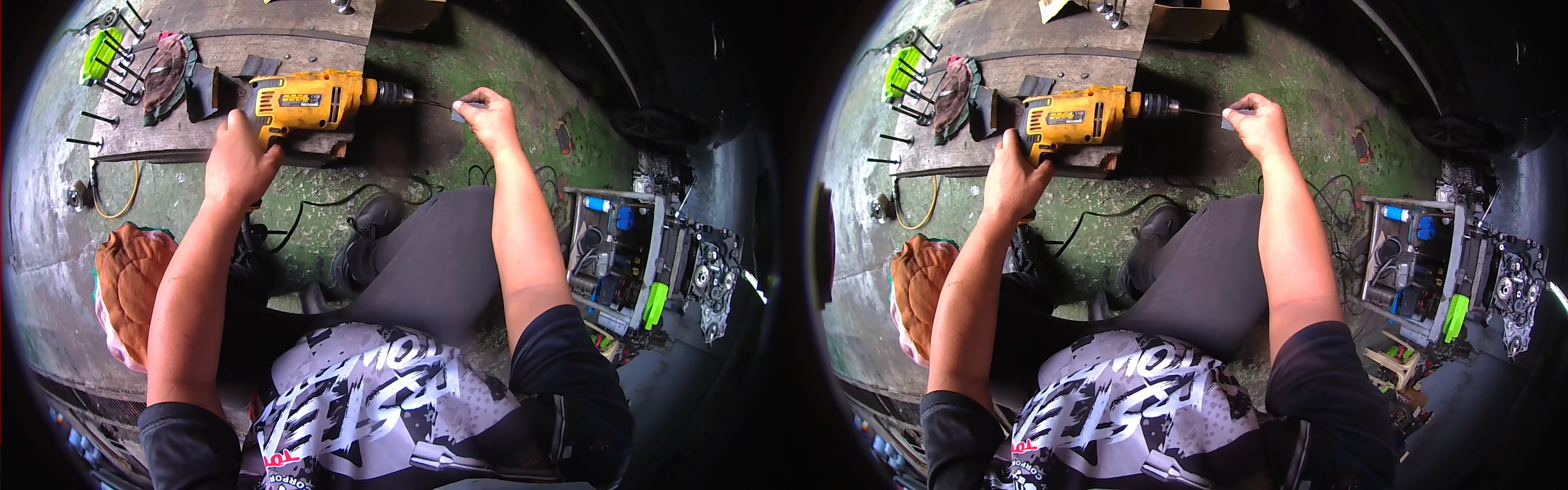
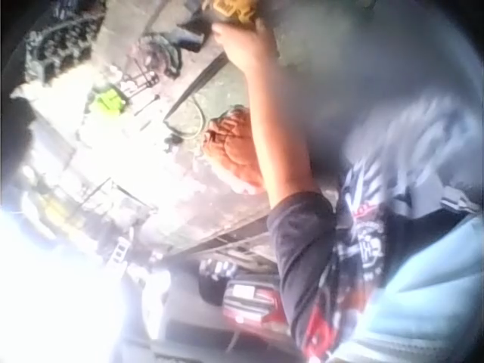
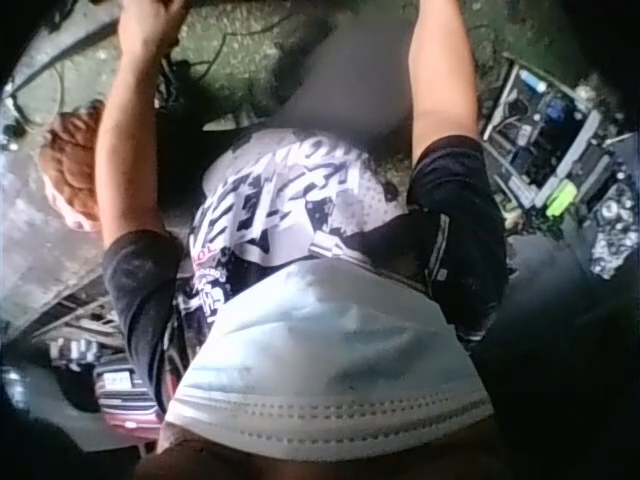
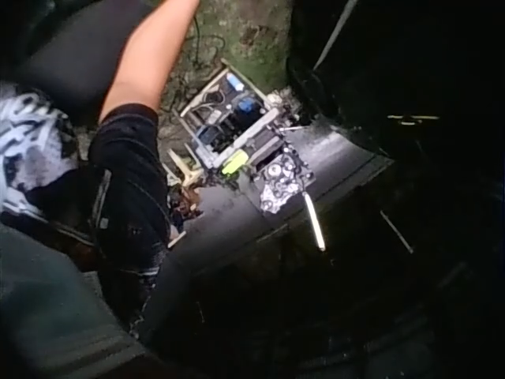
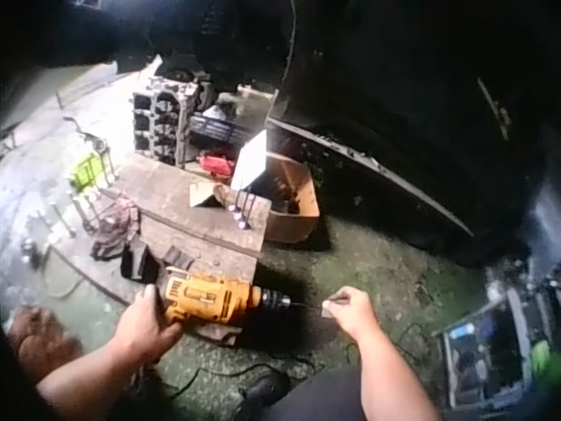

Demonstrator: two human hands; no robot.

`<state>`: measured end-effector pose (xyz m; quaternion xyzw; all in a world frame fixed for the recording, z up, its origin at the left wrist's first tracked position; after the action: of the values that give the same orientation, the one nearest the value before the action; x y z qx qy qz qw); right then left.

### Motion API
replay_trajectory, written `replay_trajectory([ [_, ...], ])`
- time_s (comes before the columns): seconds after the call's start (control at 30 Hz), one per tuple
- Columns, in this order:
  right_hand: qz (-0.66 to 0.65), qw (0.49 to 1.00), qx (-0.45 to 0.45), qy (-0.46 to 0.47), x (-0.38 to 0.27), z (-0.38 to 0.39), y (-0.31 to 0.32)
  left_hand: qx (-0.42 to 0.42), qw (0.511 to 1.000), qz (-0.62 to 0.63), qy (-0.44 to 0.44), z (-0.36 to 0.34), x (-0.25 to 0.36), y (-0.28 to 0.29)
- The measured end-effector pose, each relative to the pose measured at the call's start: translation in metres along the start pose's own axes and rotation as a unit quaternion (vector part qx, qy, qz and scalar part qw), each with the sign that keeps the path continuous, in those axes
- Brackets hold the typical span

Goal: Using a power drill with a grinding bit to clean or modify a small metal part.

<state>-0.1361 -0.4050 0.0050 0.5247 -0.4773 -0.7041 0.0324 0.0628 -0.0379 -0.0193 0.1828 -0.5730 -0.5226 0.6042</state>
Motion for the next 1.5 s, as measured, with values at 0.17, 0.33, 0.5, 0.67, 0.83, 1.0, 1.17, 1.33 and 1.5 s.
replay_trajectory([
  [0.17, 0.000, 1.000, 0.010, 0.006, 0.000, -0.001, 0.001, -0.001, 1.000, 0.000, 0.002, 0.000, 0.002, 0.001],
  [0.33, -0.121, 0.988, 0.099, 0.000, 0.018, 0.003, 0.027, -0.003, 1.000, 0.008, 0.008, 0.002, 0.005, 0.002],
  [0.5, -0.182, 0.979, 0.093, 0.002, 0.018, 0.012, 0.019, -0.002, 0.999, 0.037, 0.028, -0.001, -0.013, 0.005],
  [0.67, -0.154, 0.986, 0.068, 0.010, -0.001, 0.001, 0.001, 0.015, 0.999, 0.015, 0.042, -0.007, -0.022, 0.013],
  [0.83, -0.062, 0.995, 0.052, 0.054, 0.003, -0.017, -0.008, -0.003, 0.999, 0.009, 0.047, -0.009, -0.016, 0.011],
  [1.0, -0.070, 0.998, 0.008, 0.006, 0.002, -0.017, -0.022, 0.012, 0.999, 0.006, 0.044, -0.006, -0.021, 0.014],
  [1.17, -0.156, 0.986, -0.013, -0.057, 0.008, -0.015, -0.026, -0.001, 0.999, -0.003, 0.049, -0.007, -0.021, 0.011],
  [1.33, -0.216, 0.974, -0.012, -0.073, 0.014, -0.015, -0.027, -0.011, 0.998, -0.008, 0.057, -0.007, -0.019, 0.011],
  [1.5, -0.199, 0.978, -0.021, -0.058, 0.009, -0.016, -0.027, 0.004, 0.999, 0.003, 0.046, -0.007, -0.020, 0.011],
])
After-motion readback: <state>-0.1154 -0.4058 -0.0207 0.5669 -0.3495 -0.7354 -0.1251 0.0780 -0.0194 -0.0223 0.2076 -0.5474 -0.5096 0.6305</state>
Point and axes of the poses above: each hand's wrist, its own z-axis away from the middle knuckle, its own y-axis out of the back of the hand, x = y × z, the point moved 7 cm from there along -z, towards the middle knuckle, and after that the axes turned 11 degrees about y, right-handed, at the moved point
